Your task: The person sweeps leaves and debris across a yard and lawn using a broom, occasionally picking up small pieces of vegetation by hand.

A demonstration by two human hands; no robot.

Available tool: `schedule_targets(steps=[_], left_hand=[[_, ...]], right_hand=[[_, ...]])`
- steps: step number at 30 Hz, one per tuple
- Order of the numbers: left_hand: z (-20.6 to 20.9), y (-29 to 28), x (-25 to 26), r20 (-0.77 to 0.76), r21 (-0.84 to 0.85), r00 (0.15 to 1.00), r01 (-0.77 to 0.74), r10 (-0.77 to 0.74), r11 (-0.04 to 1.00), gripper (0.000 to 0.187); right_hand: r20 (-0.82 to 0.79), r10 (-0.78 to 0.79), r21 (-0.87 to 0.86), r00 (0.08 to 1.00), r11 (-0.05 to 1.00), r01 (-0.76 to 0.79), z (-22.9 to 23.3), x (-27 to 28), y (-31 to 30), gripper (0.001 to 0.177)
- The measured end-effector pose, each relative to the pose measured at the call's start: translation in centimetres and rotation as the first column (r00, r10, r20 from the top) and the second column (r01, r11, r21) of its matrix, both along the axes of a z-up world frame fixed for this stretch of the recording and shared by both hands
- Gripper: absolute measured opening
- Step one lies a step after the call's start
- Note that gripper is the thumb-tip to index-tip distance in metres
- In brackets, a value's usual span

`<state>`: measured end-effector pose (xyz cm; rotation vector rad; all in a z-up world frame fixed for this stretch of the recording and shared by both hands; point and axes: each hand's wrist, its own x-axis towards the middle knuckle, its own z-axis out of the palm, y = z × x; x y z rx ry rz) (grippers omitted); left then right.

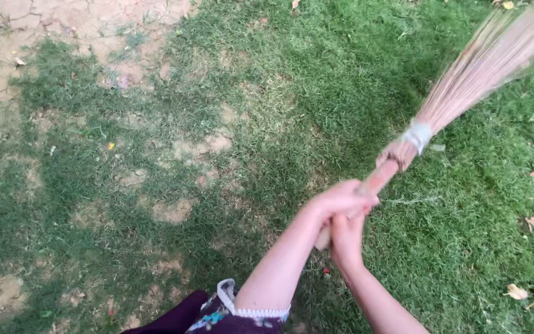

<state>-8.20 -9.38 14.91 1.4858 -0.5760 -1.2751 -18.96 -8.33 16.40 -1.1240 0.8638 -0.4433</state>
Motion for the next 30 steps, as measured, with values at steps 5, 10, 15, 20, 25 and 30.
schedule_targets(steps=[5, 10, 15, 20, 25, 30], left_hand=[[-2.1, 11.5, 9.2, -0.367, -0.31, 0.893, -0.38, 0.26, 0.872, 0.086], [-12.2, 22.6, 12.2, -0.07, -0.941, 0.541, -0.314, 0.838, 0.124, 0.122], [-21.3, 25.0, 12.3, -0.576, -0.128, 0.165, -0.986, 0.8, 0.11, 0.075], [-24.2, 27.5, 12.2, -0.44, 0.049, 0.207, -0.966, 0.874, 0.253, 0.045], [-20.7, 25.6, 14.6, -0.451, -0.143, 0.228, -0.973, 0.863, 0.183, 0.043], [-21.5, 25.0, 16.0, -0.317, -0.197, 0.219, -0.967, 0.923, 0.162, 0.04]], right_hand=[[0.08, 0.446, -0.212, 0.891, 0.881, -0.422, 2.5, 8.5, 4.1, 0.057], [0.171, 0.835, 0.202, 0.524, 0.491, -0.848, 1.1, 16.8, 13.4, 0.086], [0.091, 0.93, 0.446, 0.356, 0.282, -0.849, -2.1, 17.2, 14.2, 0.034], [-0.052, 0.737, 0.419, 0.674, 0.629, -0.655, -0.3, 14.4, 8.1, 0.033], [-0.178, 0.659, 0.007, 0.731, 0.743, -0.669, 3.1, 14.6, 17.9, 0.044], [0.087, 0.879, 0.387, 0.47, 0.405, -0.829, 3.4, 17.0, 22.6, 0.048]])
